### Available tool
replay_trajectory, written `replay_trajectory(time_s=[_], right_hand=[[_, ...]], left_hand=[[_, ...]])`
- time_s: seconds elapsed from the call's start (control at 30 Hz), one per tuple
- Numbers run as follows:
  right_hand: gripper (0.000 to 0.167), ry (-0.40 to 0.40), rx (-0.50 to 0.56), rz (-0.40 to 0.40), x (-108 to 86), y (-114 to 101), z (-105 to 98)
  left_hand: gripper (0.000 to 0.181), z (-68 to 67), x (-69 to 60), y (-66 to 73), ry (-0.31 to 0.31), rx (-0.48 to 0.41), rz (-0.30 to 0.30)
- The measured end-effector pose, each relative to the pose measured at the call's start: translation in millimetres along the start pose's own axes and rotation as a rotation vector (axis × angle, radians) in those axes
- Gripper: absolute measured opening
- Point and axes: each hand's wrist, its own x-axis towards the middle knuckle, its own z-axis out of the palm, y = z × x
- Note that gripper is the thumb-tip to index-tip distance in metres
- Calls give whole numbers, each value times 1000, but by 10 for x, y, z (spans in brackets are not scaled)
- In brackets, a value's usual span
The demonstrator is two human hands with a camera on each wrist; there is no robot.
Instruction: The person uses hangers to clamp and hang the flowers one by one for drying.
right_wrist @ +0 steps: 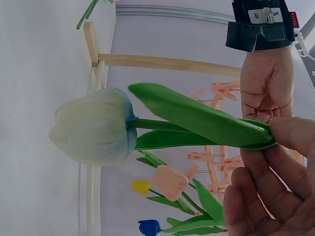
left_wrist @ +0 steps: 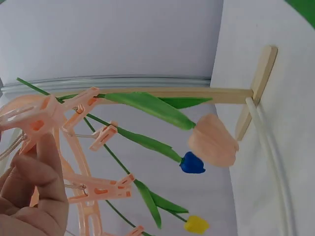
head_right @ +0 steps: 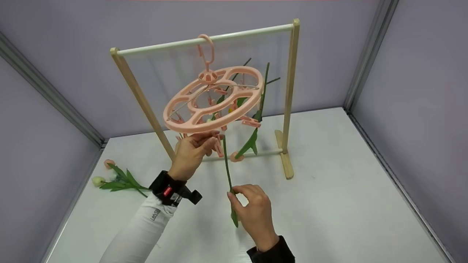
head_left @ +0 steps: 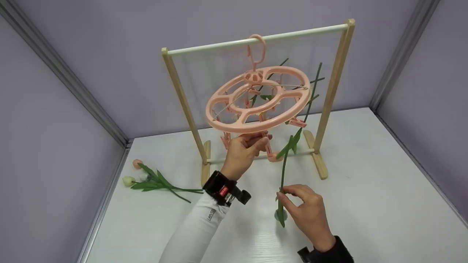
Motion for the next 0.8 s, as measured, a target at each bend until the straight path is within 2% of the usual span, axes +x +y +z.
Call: replay_trajectory(time_s=[0.1,0.2,0.3,0.5,0.8], right_hand=[[14,9,16,-9,79,32,2],[13,24,42,-29,176,54,2],[13,45,70,-49,282,61,10],[15,44,86,-42,501,48,39],[18,36,75,-53,722,-30,44]], left_hand=[[30,-23,-29,-25,10,-125,-34],[28,-49,-64,-41,-6,-250,-53],[30,-74,-98,-36,-12,-303,-81],[38,-121,-163,-20,7,-295,-124],[40,-123,-250,-39,-5,-229,-34]])
